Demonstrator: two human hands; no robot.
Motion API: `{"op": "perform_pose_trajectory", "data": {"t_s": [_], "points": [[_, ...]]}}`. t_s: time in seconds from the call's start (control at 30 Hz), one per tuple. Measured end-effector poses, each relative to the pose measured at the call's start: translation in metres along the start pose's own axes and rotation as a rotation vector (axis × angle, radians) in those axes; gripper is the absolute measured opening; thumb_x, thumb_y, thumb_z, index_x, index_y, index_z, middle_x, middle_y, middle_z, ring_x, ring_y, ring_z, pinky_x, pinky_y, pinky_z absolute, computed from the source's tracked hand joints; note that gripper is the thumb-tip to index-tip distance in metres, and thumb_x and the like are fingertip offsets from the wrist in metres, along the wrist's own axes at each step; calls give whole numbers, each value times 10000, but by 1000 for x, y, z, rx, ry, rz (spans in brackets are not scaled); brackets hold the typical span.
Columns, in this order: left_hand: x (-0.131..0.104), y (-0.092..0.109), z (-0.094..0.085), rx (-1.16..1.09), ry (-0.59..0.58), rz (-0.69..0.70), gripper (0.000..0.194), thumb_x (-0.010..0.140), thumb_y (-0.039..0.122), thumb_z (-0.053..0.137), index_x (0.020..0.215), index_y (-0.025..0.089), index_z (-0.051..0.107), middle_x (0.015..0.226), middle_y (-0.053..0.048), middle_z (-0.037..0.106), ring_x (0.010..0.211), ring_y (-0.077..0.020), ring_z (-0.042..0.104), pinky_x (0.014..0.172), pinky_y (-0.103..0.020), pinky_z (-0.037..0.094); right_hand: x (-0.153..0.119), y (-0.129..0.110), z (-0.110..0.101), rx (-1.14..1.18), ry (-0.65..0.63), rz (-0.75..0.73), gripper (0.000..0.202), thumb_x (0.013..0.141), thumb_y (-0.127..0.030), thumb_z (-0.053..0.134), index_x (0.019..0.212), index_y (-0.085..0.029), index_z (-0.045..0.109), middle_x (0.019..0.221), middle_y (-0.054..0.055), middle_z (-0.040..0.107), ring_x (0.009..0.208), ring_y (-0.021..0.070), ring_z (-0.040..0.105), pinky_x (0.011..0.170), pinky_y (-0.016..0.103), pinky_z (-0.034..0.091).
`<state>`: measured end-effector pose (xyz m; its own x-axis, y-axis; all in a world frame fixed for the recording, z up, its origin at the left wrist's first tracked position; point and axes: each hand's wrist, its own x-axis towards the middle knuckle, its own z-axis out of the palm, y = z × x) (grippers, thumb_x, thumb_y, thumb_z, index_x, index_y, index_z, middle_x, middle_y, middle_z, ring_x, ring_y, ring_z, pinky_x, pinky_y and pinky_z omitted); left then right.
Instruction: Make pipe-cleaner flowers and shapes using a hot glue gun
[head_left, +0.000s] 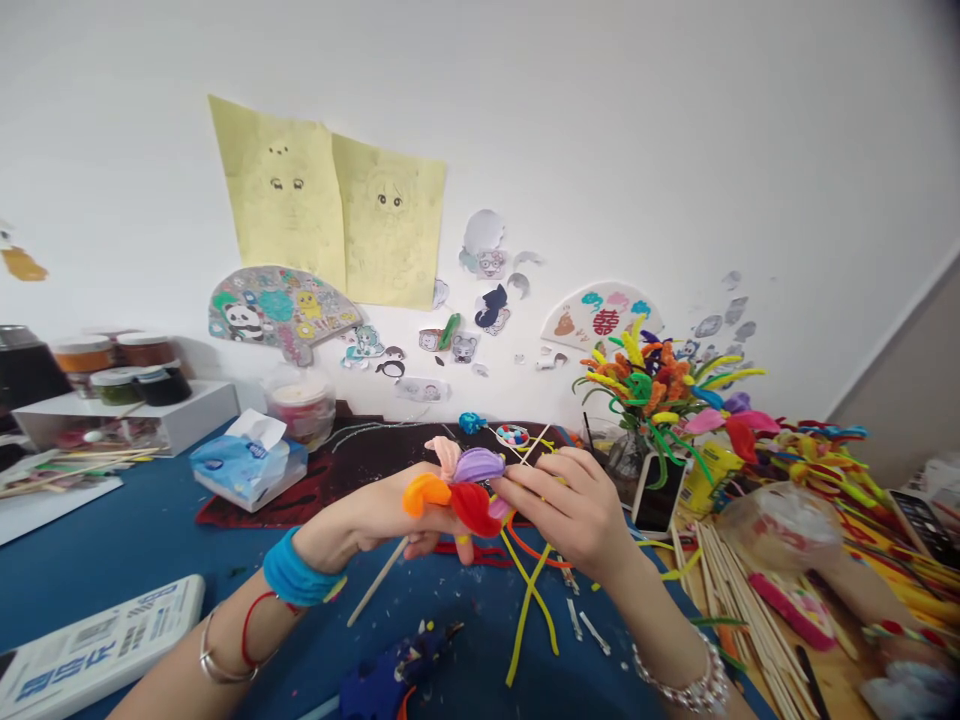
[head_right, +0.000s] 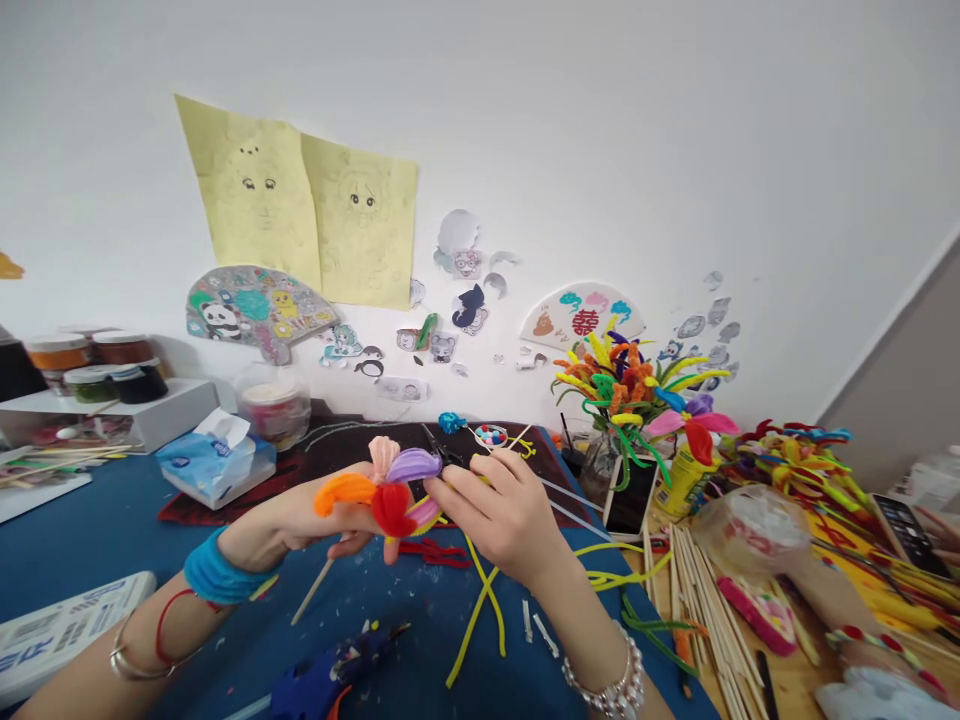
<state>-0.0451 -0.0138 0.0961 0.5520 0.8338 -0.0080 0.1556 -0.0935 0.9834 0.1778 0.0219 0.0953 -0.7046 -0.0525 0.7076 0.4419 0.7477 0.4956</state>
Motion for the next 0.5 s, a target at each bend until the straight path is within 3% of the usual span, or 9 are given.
{"op": "perform_pose_trajectory", "data": {"t_s": [0.07, 0.2, 0.37, 0.5], "points": [[1, 1, 1, -8, -1, -11, 80, 702, 231, 618, 700, 159, 584, 617, -10, 657, 324, -33, 356, 322, -164, 235, 0, -1, 0, -68, 33, -57, 212, 859, -143, 531, 1033, -212, 632, 953, 7, 690, 819, 169, 511, 785, 351, 400], [8, -4, 6, -32, 22, -27, 99, 676, 196, 630, 688, 149, 544, 541, 3, 615, 417, -65, 431, 348, -150, 209, -2, 1, 2, -121, 80, -152, 168, 848, -134, 542, 971, -183, 646, 937, 11, 696, 812, 165, 525, 767, 337, 408], [13, -5, 4, -104, 155, 34, 204, 689, 289, 672, 762, 120, 583, 688, -29, 646, 388, -12, 310, 366, -172, 176, -3, 10, 5, 34, -19, 49, 221, 871, -107, 479, 1015, -178, 631, 904, 32, 695, 779, 164, 511, 728, 333, 393], [9, -8, -1, -189, 283, 129, 184, 653, 255, 712, 741, 136, 601, 500, 50, 508, 373, -14, 278, 383, -185, 171, -3, 9, 10, 187, -124, 172, 211, 870, -132, 492, 1020, -168, 636, 818, 41, 686, 737, 156, 514, 701, 324, 373]]}}
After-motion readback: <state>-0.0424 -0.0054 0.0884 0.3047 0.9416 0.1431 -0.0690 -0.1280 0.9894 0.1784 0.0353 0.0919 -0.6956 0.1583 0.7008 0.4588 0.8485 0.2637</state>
